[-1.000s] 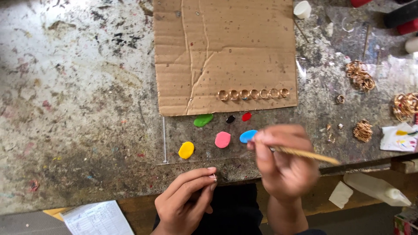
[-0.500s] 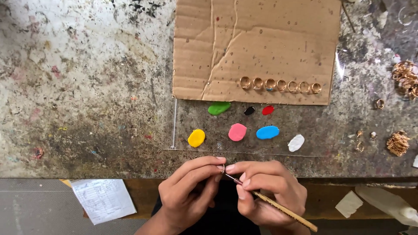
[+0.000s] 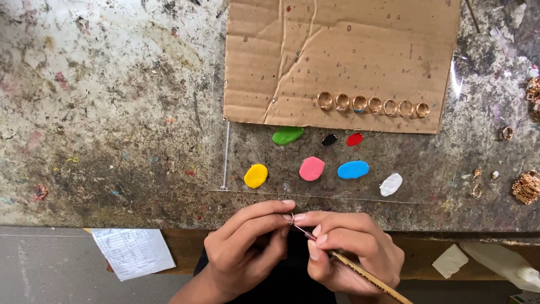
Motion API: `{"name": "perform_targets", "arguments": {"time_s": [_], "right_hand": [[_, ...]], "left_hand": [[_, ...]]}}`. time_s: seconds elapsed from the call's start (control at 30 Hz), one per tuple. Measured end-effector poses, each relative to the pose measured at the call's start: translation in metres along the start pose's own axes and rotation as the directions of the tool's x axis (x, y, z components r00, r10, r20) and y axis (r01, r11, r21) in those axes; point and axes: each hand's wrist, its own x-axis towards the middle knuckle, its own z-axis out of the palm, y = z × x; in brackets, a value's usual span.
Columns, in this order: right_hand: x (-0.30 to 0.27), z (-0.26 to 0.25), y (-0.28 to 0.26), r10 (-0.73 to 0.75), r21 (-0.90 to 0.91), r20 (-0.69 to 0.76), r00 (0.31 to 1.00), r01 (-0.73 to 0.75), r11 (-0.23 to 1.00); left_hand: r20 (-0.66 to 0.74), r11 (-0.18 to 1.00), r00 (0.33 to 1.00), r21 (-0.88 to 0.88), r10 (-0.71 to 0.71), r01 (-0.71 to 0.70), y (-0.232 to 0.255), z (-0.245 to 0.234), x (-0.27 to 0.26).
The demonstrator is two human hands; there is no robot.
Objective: Painting small dots of color onto gold-colored rings using a fine-tipped brush at a jewelry workshop station.
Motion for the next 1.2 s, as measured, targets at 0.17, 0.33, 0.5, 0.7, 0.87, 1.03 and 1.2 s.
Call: {"name": "perform_targets", "arguments": {"time_s": [0.17,0.33,0.5,0.7,0.87,1.03,1.2], "right_hand": [[-0.0003,-0.0008,0.0019,-0.019,-0.014,0.028,0.999,0.02,1.0],[-0.0007,-0.001,0.0021,-0.022,-0.04,0.041,0.999,0.023,0.999],[-0.0024,0.0005,0.0029,-0.02,-0.035,0.022,1.0,0.021,0.999],[-0.0038,0.0029,0.0034,-0.02,-0.044,0.0,1.0,0.02,0.999],[-0.0041,0.003,0.0043,-0.022,-0.035,0.005,1.0,0.022,0.999],[-0.0043,0.0045,0.0043,-0.026,-0.049,-0.009,1.0,0.025,0.998],[-0.0041,0.0036,0.0038,-0.025,-0.055,0.006,1.0,0.025,0.998]], "left_hand": [[0.013,1.0,1.0,-0.007,0.003,-0.003,-0.0024,-0.0012,-0.0021],[0.025,1.0,0.999,-0.008,0.02,-0.02,-0.0038,-0.0018,-0.0016],[0.021,1.0,1.0,0.011,0.016,-0.016,-0.0037,-0.0013,-0.0016],[0.024,1.0,1.0,0.002,0.006,-0.006,-0.0045,-0.001,-0.0027],[0.019,1.0,1.0,0.001,0.006,-0.006,-0.0048,-0.0006,-0.0024],[0.016,1.0,1.0,-0.002,0.004,-0.004,-0.0055,-0.0005,-0.0034],[0.018,1.0,1.0,0.007,0.007,-0.007,-0.0057,-0.0006,-0.0031]]}}
